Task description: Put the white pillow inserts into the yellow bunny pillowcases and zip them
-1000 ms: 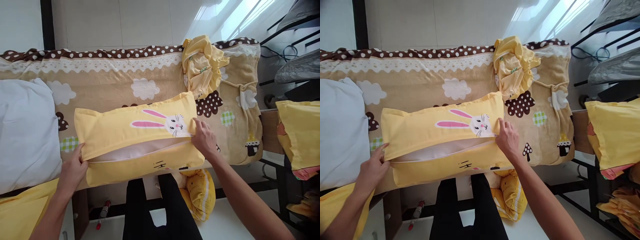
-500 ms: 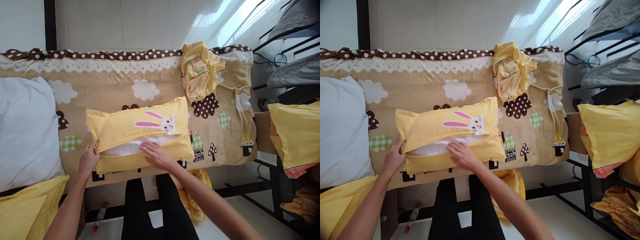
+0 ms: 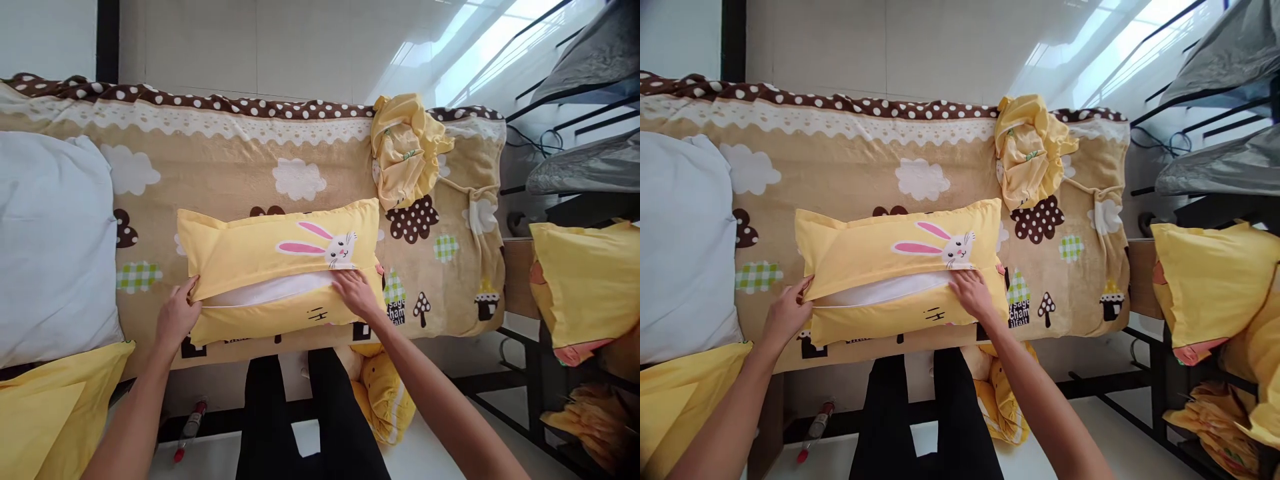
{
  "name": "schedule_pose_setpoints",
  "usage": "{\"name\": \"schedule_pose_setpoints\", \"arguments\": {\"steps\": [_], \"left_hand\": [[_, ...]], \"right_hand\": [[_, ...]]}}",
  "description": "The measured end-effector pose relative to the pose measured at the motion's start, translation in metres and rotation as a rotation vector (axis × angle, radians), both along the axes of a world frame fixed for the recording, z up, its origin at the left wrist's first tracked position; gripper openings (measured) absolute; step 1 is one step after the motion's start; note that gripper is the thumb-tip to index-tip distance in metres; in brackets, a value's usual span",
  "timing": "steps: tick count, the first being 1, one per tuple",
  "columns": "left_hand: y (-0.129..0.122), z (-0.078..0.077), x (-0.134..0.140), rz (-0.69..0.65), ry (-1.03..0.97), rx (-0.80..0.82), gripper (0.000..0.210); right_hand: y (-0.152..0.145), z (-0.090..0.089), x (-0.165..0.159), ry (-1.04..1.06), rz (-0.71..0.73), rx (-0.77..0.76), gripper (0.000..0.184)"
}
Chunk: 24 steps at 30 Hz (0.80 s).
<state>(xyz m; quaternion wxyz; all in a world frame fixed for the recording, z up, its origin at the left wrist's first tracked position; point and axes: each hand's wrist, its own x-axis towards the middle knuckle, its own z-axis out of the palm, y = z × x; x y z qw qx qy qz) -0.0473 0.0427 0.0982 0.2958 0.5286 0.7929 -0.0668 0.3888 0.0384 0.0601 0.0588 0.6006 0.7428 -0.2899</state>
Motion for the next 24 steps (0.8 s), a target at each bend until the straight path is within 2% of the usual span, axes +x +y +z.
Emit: {"name": "schedule_pose_setpoints", "arguments": {"steps": [2,4,6,9,11,13,16,20,24], "left_hand": [[-0.004,-0.002,0.001,0.082,-0.053,0.031,0.063],[-0.009,-0.004,0.002,0.191,-0.101,0.052,0.056],[-0.015,-0.007,0.001,0.333,-0.179,0.062,0.046],[-0.022,-0.012,0.001,0.528,-0.383,0.092,0.032],[-0.024,-0.014,0.001,0.562,-0.520,0.094,0.029],[-0.023,-0.016,0.000,0.541,-0.611,0.071,0.031],[-0.019,-0.017,-0.006,0.512,-0.694,0.026,0.035],[-0.016,-0.018,-0.017,0.532,-0.820,-0.022,0.034],[-0.021,-0.024,-0.022,0.748,-0.870,0.015,0.031]], "right_hand": [[-0.006,0.002,0.017,-0.073,-0.072,-0.001,0.040],[-0.010,0.005,0.009,-0.110,-0.142,0.036,0.037],[-0.012,0.011,-0.021,-0.091,-0.205,0.112,0.035],[-0.017,0.027,-0.094,0.101,-0.207,0.171,0.032],[-0.022,0.036,-0.149,0.313,-0.121,0.120,0.029],[-0.028,0.040,-0.201,0.489,-0.037,0.030,0.030],[-0.033,0.034,-0.260,0.553,-0.037,-0.097,0.037],[-0.031,0.024,-0.294,0.517,-0.132,-0.206,0.045],[-0.018,0.023,-0.303,0.462,-0.216,-0.265,0.044]]}}
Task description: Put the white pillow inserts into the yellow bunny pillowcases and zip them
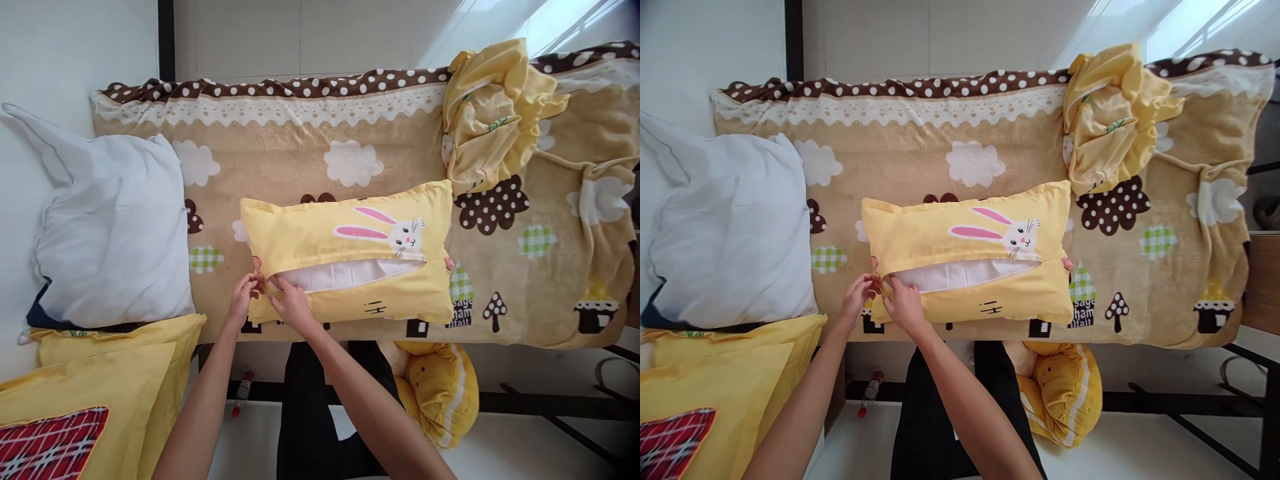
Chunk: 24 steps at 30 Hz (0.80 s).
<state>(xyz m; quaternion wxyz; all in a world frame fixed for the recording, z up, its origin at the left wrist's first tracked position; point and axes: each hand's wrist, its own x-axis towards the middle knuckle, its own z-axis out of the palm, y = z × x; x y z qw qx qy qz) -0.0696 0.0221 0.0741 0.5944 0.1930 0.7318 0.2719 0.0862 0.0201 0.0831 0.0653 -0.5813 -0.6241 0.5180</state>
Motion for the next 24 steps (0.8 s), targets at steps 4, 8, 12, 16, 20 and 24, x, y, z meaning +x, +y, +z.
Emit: {"name": "schedule_pose_setpoints", "arguments": {"steps": [4,8,12,16,20,24], "left_hand": [[-0.004,-0.008,0.003,0.113,0.025,-0.110,0.046],[-0.004,-0.011,0.011,0.142,-0.053,-0.175,0.059],[0.000,-0.014,0.016,0.181,-0.103,-0.147,0.060],[0.004,-0.018,0.013,0.216,-0.160,-0.123,0.055],[0.006,-0.019,0.008,0.242,-0.219,-0.102,0.052],[0.002,-0.017,0.006,0.275,-0.256,-0.089,0.051]], "right_hand": [[0.012,0.000,-0.009,-0.085,-0.025,-0.089,0.023],[0.017,-0.005,-0.018,-0.108,-0.029,-0.100,0.023],[0.018,-0.008,-0.020,-0.070,-0.024,-0.070,0.030],[0.019,-0.011,-0.017,-0.050,-0.006,-0.045,0.030],[0.014,-0.012,-0.017,-0.077,-0.040,0.011,0.027],[0.000,-0.012,-0.017,-0.172,-0.106,0.326,0.027]]}}
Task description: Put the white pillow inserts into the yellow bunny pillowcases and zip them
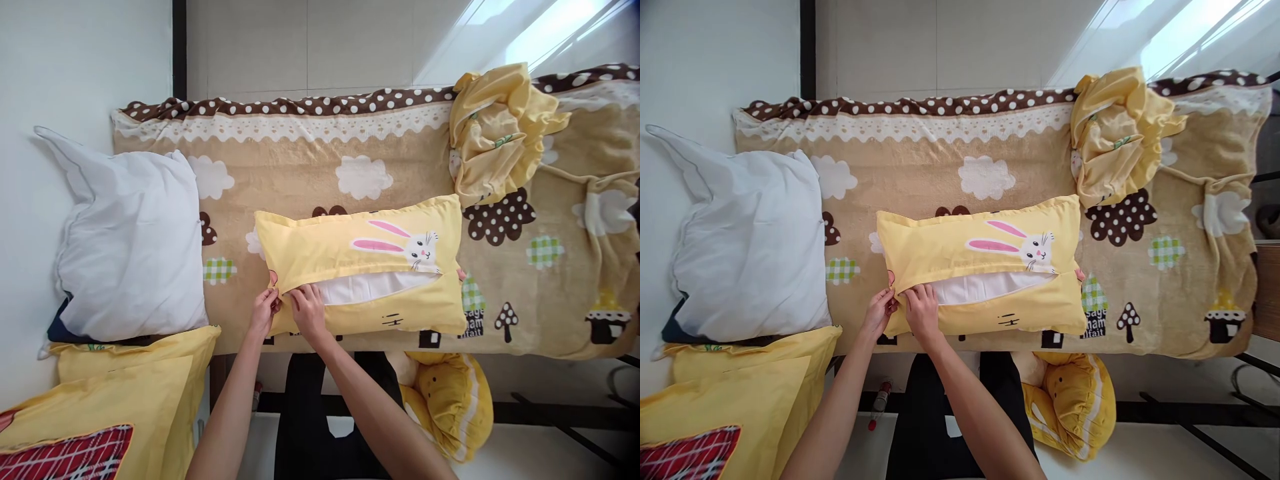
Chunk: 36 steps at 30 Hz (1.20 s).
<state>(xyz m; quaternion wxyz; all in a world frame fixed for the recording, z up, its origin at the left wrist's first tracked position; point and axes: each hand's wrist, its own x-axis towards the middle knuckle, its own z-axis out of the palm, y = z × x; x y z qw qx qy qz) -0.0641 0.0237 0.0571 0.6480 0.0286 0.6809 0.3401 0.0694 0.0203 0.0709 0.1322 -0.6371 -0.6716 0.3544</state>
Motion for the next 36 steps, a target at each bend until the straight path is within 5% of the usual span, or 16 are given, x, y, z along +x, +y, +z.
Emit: {"name": "schedule_pose_setpoints", "arguments": {"steps": [10,17,22,27,36], "left_hand": [[-0.004,0.007,0.005,0.085,-0.065,-0.024,0.054],[-0.004,0.007,0.003,0.096,-0.111,-0.036,0.049],[-0.005,0.005,0.003,0.119,-0.107,-0.042,0.047],[-0.008,0.003,0.004,0.146,-0.076,-0.031,0.049],[-0.012,-0.004,0.011,0.169,0.034,0.051,0.053]], "right_hand": [[-0.012,-0.013,-0.017,-0.031,0.012,0.227,0.029],[-0.027,-0.009,-0.018,0.110,-0.202,0.347,0.019],[-0.038,-0.011,-0.026,0.258,-0.349,0.050,0.026],[-0.019,-0.010,-0.031,0.369,-0.404,-0.284,0.022],[0.000,-0.004,-0.028,0.675,-0.695,-0.598,0.025]]}}
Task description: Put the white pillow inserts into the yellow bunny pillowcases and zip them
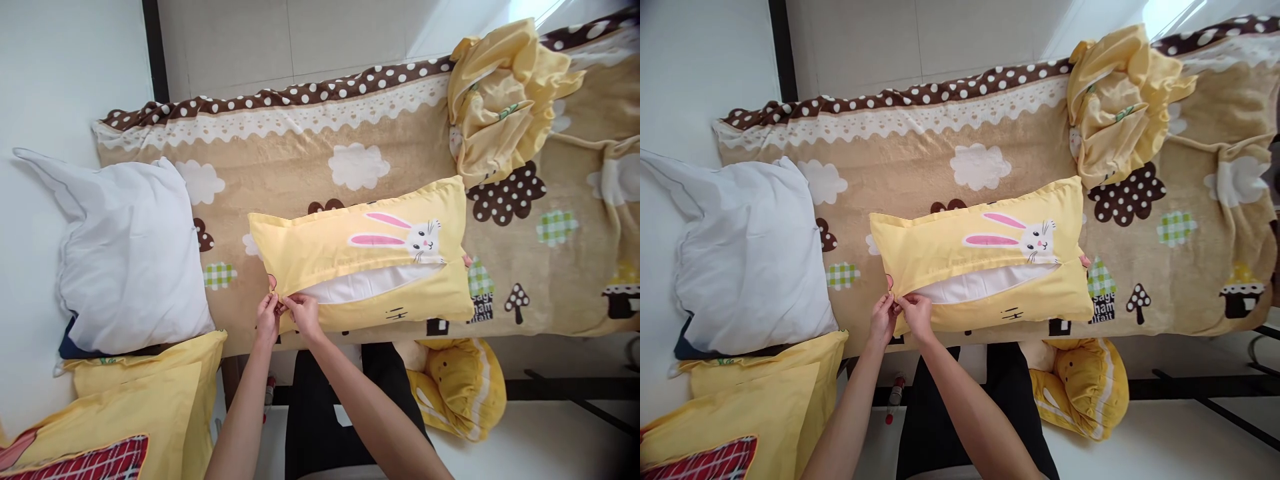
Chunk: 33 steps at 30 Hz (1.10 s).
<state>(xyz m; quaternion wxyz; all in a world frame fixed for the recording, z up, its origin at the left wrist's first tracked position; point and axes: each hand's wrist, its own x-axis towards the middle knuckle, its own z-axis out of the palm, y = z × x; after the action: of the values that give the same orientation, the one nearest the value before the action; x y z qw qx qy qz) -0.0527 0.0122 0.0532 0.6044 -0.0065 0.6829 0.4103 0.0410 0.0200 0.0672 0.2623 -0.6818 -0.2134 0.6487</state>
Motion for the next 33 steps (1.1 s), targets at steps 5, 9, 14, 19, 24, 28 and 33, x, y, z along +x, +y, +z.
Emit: {"name": "schedule_pose_setpoints", "arguments": {"steps": [5,9,14,19,24,28,33], "left_hand": [[-0.006,0.000,0.008,0.024,0.159,0.044,0.058],[-0.010,-0.001,0.016,0.045,0.235,0.048,0.059],[-0.006,0.006,0.021,0.009,0.193,-0.008,0.058],[0.012,0.012,0.010,-0.092,0.059,-0.092,0.059],[0.026,0.006,0.006,-0.076,0.061,-0.069,0.057],[0.022,0.004,0.010,-0.028,0.165,-0.028,0.055],[0.015,0.006,0.020,0.036,0.246,0.013,0.052]], "right_hand": [[-0.003,0.006,0.007,-0.316,0.275,0.187,0.021],[-0.003,0.006,0.017,-0.499,0.525,0.270,0.025],[-0.002,0.008,0.023,-0.398,0.508,0.311,0.022],[0.007,0.007,0.022,-0.375,0.624,0.420,0.026],[0.015,0.002,0.016,-0.411,0.626,0.401,0.027],[0.015,0.002,0.013,-0.464,0.614,0.332,0.026],[0.020,0.005,0.018,-0.455,0.605,0.234,0.022]]}}
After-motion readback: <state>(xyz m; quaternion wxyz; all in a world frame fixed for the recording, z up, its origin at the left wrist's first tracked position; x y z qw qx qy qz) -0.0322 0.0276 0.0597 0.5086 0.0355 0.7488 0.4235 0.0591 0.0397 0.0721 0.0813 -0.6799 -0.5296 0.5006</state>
